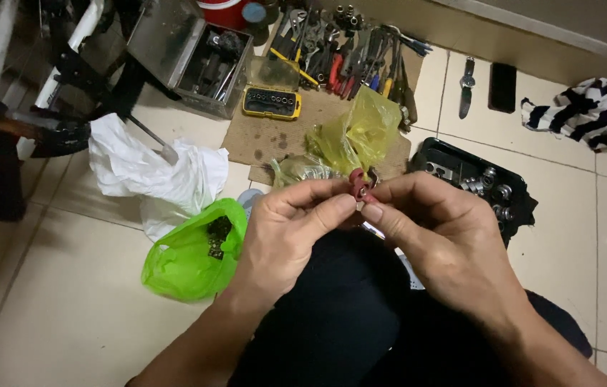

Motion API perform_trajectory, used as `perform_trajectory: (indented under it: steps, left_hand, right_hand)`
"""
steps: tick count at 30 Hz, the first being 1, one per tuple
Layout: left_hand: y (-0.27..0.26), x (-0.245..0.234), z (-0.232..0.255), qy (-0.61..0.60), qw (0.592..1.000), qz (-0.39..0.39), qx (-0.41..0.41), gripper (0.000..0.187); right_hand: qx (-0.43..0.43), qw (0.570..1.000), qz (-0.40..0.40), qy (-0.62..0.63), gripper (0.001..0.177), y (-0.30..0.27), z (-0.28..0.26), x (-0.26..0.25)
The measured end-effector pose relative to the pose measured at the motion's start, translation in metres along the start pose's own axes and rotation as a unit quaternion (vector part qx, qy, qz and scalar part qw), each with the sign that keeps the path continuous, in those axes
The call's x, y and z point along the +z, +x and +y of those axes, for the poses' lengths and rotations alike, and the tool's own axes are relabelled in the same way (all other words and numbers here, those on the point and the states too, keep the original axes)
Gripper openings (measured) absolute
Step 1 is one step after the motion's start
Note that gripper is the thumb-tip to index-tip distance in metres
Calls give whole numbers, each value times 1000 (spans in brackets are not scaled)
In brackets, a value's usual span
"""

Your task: The person picks up a small red mechanical part from a green bag and wipes it with a cloth. They then pick up a metal tool, wipe it with the cloth, and place it on the floor. Finally, they pick up a yellow tool case, wipe it with the cloth, and place it back on the floor.

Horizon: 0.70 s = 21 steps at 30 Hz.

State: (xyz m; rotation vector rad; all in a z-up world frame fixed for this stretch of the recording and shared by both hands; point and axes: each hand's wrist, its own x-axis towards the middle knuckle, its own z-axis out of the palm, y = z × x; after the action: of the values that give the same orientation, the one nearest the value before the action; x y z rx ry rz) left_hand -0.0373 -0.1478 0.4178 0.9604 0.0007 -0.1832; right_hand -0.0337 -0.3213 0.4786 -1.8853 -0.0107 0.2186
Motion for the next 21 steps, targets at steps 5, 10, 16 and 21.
perform_trajectory:
  steps: [5, 10, 16, 21]
  left_hand:
    - [-3, 6, 0, 32, 999, 11, 26, 25]
    - [-5, 9, -4, 68, 995, 19, 75, 20]
    - [-7, 13, 0, 97, 987, 7, 126, 24]
    - [-7, 13, 1, 97, 989, 2, 114, 23]
  right_hand:
    - [-22, 1000, -4, -19, 14, 0, -2, 0]
    - [-43, 998, -27, -37, 20, 2, 1, -3]
    - [8, 993, -83, 82, 25, 5, 6, -7]
    - [39, 991, -92, 94, 26, 6, 5, -8]
